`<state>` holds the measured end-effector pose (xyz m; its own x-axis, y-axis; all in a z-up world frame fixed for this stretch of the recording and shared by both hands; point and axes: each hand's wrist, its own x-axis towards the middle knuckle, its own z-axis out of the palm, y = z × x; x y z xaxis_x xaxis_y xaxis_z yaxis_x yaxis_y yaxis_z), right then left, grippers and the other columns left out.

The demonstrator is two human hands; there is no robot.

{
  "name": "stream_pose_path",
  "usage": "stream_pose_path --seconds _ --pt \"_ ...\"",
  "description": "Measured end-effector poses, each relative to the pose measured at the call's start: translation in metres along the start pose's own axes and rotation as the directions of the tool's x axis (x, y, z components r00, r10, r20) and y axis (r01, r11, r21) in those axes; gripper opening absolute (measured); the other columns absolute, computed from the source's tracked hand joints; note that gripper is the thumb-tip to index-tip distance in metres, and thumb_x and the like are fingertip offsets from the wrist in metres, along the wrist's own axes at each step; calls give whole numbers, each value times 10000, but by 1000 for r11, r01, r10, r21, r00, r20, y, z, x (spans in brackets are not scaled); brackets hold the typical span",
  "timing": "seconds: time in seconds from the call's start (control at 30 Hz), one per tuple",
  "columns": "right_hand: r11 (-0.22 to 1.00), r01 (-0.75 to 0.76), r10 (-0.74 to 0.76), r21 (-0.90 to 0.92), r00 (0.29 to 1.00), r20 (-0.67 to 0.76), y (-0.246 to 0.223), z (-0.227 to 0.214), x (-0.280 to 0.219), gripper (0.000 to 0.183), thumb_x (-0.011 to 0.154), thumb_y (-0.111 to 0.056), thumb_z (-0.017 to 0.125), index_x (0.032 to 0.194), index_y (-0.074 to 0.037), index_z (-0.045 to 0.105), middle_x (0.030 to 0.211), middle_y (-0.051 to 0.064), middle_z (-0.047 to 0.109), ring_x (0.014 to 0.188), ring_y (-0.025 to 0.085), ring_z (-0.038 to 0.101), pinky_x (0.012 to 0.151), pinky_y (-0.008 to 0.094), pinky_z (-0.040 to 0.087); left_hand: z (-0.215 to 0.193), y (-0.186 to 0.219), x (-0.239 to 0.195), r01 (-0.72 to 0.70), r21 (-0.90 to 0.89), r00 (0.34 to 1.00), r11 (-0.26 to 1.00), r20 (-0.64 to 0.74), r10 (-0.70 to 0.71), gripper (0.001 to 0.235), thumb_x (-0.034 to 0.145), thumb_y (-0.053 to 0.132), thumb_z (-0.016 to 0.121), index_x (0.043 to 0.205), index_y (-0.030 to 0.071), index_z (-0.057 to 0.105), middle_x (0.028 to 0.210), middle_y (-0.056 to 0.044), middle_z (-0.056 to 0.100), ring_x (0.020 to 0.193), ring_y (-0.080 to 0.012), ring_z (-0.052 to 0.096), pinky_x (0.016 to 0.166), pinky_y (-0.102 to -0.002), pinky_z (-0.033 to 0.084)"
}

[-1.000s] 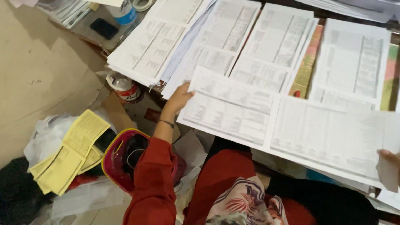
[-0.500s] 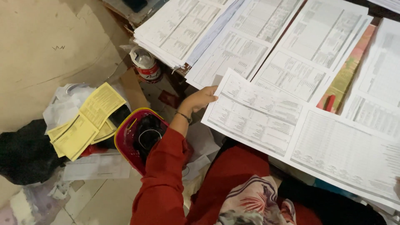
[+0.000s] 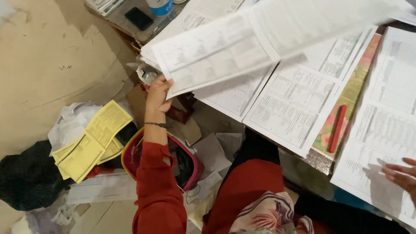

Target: The person sits on the floor in front of a low table, sorting through a large stack of printed papers. They pick up sheets, flip through them, and place them into organized piles on the table. At one point, they use a red pen to mark a document before continuing to sort.

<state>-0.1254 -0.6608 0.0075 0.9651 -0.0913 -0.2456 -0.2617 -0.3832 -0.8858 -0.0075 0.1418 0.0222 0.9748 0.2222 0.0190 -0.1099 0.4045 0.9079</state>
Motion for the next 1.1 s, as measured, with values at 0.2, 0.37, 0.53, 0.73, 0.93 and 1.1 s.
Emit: stream_pose_path --seconds 0.2,0.37,0.53,0.73,0.93,1.1 --pt "988 81 -62 132 987 -145 42 39 -11 250 1224 -17 441 1436 113 474 1218 366 601 1056 482 615 968 600 486 21 39 35 -85 10 897 996 -435 81 301 1035 3 514 1296 12 664 1299 -117 721 1119 -255 710 936 -350 633" --pt "964 140 -100 227 979 -176 46 40 -17 216 1243 7 418 1386 143 505 1230 382 601 1097 486 623 1020 597 522 12 19 74 -37 135 848 990 -519 102 289 1038 -68 441 1165 13 688 973 -33 635 738 -143 442 707 -289 363" --pt "984 22 28 179 962 -272 -18 61 -42 206 1218 28 450 1345 158 547 1188 387 631 1071 471 643 994 552 524 12 5 88 109 282 788 953 -609 89 382 1026 -35 468 1311 52 708 1173 -13 721 729 -107 435 648 -245 378" --pt "978 3 74 211 932 -355 -43 69 -49 196 1194 29 522 1314 179 561 1104 385 658 995 436 676 952 494 558 -10 -1 109 106 293 800 950 -593 93 307 1015 -104 449 832 104 581 755 59 283 639 -104 121 556 -340 155" --pt "894 116 82 433 908 -412 -15 38 -67 251 1077 -10 590 1227 184 540 1056 397 656 926 508 698 880 507 596 -25 -6 127 -352 200 843 915 -357 402 296 882 -59 442 913 168 629 877 -82 628 830 -276 649 773 -450 574" --pt "949 106 -293 -298 650 -701 78 -86 -106 417 918 105 537 1324 31 599 1209 190 707 1119 269 695 920 373 576 132 -37 32 -361 864 677 352 -17 735 385 856 -159 464 1137 -24 688 1153 -157 567 1017 -280 601 843 -348 533"
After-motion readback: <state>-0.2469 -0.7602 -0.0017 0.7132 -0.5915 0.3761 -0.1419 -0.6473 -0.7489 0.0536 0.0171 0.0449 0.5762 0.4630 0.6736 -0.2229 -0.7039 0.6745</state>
